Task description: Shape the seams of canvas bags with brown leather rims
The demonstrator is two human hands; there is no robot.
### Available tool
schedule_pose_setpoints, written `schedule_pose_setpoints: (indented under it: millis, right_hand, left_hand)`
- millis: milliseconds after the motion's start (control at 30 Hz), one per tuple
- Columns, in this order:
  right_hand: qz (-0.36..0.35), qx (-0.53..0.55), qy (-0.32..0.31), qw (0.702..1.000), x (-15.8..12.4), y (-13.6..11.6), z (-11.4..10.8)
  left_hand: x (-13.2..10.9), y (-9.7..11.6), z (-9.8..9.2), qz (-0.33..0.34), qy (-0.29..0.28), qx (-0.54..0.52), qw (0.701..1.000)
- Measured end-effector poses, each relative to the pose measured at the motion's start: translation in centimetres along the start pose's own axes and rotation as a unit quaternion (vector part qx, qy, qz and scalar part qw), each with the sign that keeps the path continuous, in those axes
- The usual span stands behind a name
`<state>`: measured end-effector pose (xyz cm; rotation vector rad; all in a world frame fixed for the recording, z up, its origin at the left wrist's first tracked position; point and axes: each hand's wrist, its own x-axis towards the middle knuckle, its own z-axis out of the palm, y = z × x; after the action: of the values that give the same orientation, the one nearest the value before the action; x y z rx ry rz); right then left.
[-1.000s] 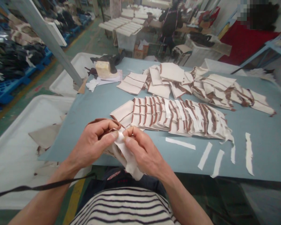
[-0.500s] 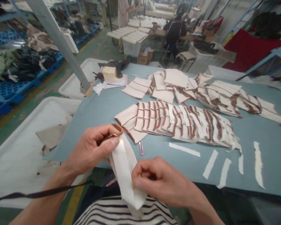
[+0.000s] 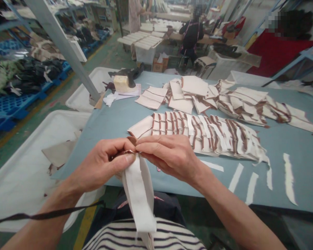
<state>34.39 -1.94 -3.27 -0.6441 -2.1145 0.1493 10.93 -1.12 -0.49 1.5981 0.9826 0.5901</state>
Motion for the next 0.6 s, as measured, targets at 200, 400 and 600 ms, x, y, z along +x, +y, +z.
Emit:
schedule_pose_setpoints:
  millis: [200, 400, 600]
  right_hand:
    - [-0.009, -0.015, -0.032, 0.999, 0.1, 0.9, -0.3]
    - [-0.023, -0.147, -0.052, 0.987, 0.0, 0.8, 0.0]
    - [0.062, -0.027, -0.099, 0.993, 0.0, 1.0, -0.4]
  left_hand:
    - [0.9, -0.2, 0.1, -0.024, -0.022, -0.021, 0.999]
    - [1.7, -0.3, 0.8, -0.028, -0.035, -0.054, 0.998]
    - [1.3, -0.7, 1.6, -0.022, -0.033, -0.096, 0.995]
